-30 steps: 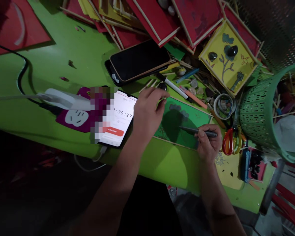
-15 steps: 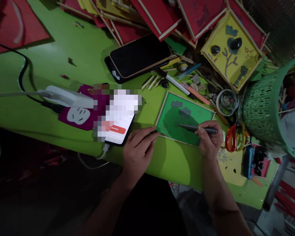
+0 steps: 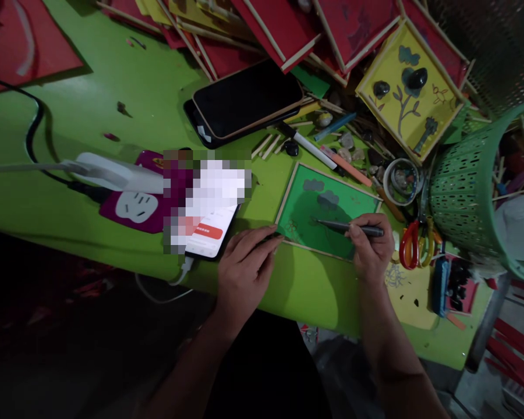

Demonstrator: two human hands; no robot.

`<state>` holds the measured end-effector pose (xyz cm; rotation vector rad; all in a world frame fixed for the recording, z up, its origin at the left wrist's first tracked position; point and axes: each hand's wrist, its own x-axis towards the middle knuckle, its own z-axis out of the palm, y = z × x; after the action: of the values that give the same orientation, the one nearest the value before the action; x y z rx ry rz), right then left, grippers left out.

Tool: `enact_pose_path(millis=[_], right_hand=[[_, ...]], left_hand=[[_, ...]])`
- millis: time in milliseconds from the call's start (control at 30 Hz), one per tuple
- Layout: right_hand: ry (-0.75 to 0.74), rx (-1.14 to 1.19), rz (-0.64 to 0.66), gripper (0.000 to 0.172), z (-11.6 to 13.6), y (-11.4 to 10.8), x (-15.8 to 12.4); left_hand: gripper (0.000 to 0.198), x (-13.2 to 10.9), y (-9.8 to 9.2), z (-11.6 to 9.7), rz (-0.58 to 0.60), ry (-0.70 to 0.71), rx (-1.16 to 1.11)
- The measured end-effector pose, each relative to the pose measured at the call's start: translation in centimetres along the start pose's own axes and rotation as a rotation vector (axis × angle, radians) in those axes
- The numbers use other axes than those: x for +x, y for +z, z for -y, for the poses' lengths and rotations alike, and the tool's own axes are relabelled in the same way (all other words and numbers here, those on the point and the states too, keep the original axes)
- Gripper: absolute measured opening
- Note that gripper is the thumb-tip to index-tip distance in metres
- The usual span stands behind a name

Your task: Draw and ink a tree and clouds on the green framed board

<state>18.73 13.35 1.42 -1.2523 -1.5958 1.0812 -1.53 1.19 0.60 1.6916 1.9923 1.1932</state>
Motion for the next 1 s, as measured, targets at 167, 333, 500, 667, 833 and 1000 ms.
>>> enact_pose_path(millis=[167,333,500,667,833,1000], right_hand=[[0.024,-0.024,0.013,0.011,0.11,0.01,-0.09],[0.032,-0.029,0.009,0.013,0.11,-0.06,-0.11],[0.026,-0.015,0.036,0.008,0.14,-0.02,-0.08],[0.011,-0.007,0.013,0.009,0.10,-0.01,-0.07],[0.028,-0.022,0.028,0.010,0.22,0.00,-0.16],[0.044,-0.028,0.005,0.012,0.32,0.00,-0.16]], left_hand=[[0.032,0.01,-0.05,-0.02,0.013,-0.006,0.006],[0.033,-0.02,-0.05,-0.04,0.017,-0.018,0.009],[0.034,-0.06,-0.01,-0.05,0.010,-0.024,-0.003],[0.033,0.00,-0.06,-0.09,0.009,-0.019,0.002],[0.033,0.03,-0.11,-0.12,0.012,-0.027,-0.008],[0.034,0.07,-0.14,-0.22,0.018,-0.034,-0.004]])
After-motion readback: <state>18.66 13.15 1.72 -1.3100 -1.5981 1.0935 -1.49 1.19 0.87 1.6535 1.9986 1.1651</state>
